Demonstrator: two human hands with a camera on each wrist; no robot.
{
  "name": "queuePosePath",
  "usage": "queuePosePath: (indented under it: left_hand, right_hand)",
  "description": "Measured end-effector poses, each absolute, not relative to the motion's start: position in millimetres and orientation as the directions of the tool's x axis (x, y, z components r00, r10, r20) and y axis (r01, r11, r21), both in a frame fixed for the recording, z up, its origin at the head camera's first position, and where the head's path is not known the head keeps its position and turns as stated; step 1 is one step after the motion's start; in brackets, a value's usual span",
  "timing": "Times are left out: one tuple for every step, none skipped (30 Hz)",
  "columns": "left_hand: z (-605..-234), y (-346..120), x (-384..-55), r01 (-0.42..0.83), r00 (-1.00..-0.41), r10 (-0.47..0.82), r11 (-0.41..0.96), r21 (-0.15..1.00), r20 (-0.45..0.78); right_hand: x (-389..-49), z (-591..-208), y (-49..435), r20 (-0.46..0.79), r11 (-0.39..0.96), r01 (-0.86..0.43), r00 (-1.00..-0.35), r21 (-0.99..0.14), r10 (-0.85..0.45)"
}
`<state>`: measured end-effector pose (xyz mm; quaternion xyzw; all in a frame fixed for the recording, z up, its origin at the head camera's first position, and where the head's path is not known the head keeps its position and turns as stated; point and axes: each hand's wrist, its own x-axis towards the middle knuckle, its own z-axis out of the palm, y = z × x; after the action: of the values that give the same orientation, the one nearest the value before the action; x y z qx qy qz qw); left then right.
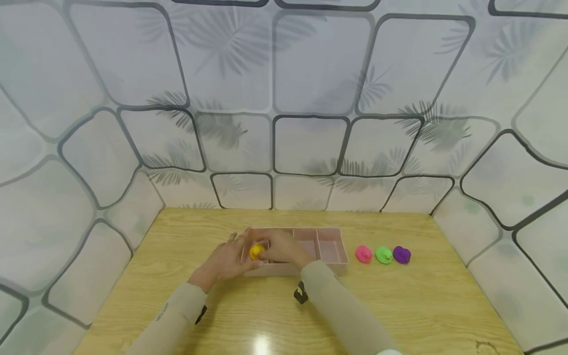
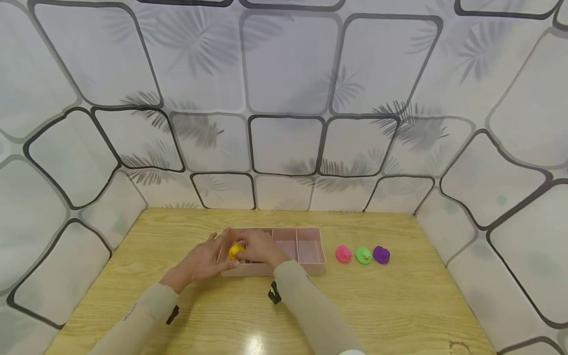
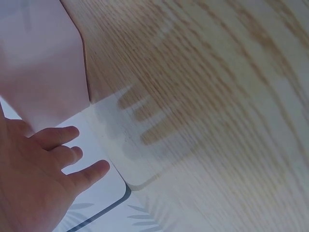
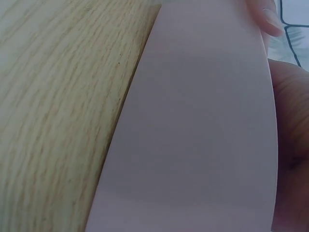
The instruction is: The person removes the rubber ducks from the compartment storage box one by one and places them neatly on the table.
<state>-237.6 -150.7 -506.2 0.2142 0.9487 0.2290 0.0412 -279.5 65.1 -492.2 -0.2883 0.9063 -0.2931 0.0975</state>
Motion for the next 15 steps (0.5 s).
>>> queuePosePath:
  left_hand:
    - [-506.2,-151.0,-237.4,0.387,-0.905,0.426,0.801,0.456,0.02]
    - [-506.1,-151.2,-237.3,0.387,-0.905,0.426,0.801,0.457,0.02]
    - [-506.2,-151.6,-237.3,0.387,-0.904,0.426,0.8,0.459,0.02]
    - [-505.9,-151.7,-237.1,0.386,-0.904,0.426,0.799,0.462,0.019]
    - [-505.8,-152.1,-237.2,0.386,-0.904,0.427,0.798,0.463,0.019]
    - [-505.7,-152.3,-237.1,0.387,-0.904,0.427,0.796,0.464,0.021]
    - [-505.5,-152.6,-237.2,0.387,-0.904,0.427,0.796,0.465,0.02]
    - [-505.5,-152.8,-237.4,0.385,-0.904,0.426,0.797,0.465,0.019]
    - [-505.3,-152.9,-237.5,0.383,-0.905,0.426,0.797,0.466,0.015]
    - [-505.2,-152.9,-237.7,0.382,-0.905,0.426,0.797,0.467,0.014]
    - [-505.2,-152.8,-237.9,0.381,-0.905,0.426,0.799,0.466,0.009]
    - [-505.3,-152.8,-238.0,0.378,-0.905,0.425,0.799,0.467,0.005]
    - [-505.2,-152.6,-238.2,0.375,-0.905,0.425,0.802,0.466,-0.003]
    - [-505.4,-152.5,-238.4,0.372,-0.905,0.424,0.803,0.465,-0.008]
    - [-505.2,-152.4,-238.4,0.37,-0.905,0.425,0.803,0.466,-0.013]
  right_hand:
    - [-280.2,-492.0,64.3,-0.008,0.666,-0.472,-0.813,-0.578,-0.582]
    - [-280.3,-491.2,63.6,-0.01,0.672,-0.477,-0.812,-0.566,-0.584]
    - [-280.7,-490.9,63.0,-0.01,0.675,-0.482,-0.81,-0.558,-0.587]
    - [-281.4,-490.7,62.3,-0.009,0.673,-0.494,-0.803,-0.551,-0.597]
    - [-281.7,-490.2,61.6,-0.009,0.673,-0.501,-0.799,-0.545,-0.602]
    - [-282.0,-489.9,61.0,-0.008,0.667,-0.51,-0.791,-0.542,-0.612]
    - [-282.5,-489.8,60.4,-0.006,0.661,-0.519,-0.784,-0.541,-0.621]
    - [-282.9,-489.7,59.8,-0.006,0.656,-0.527,-0.777,-0.541,-0.63]
    - [-283.5,-489.7,59.3,-0.005,0.649,-0.532,-0.771,-0.543,-0.636]
    - [-283.9,-489.6,58.8,-0.002,0.644,-0.538,-0.767,-0.543,-0.642]
    - [-284.0,-489.3,58.5,-0.001,0.647,-0.54,-0.767,-0.539,-0.641]
    - [-284.5,-489.4,58.1,0.001,0.651,-0.543,-0.768,-0.531,-0.64]
    - [-284.5,-489.2,57.7,0.0,0.656,-0.543,-0.77,-0.524,-0.638]
    - [-284.6,-489.0,57.3,-0.002,0.663,-0.542,-0.773,-0.516,-0.634]
    - [-284.8,-489.0,56.9,-0.004,0.671,-0.543,-0.776,-0.506,-0.631]
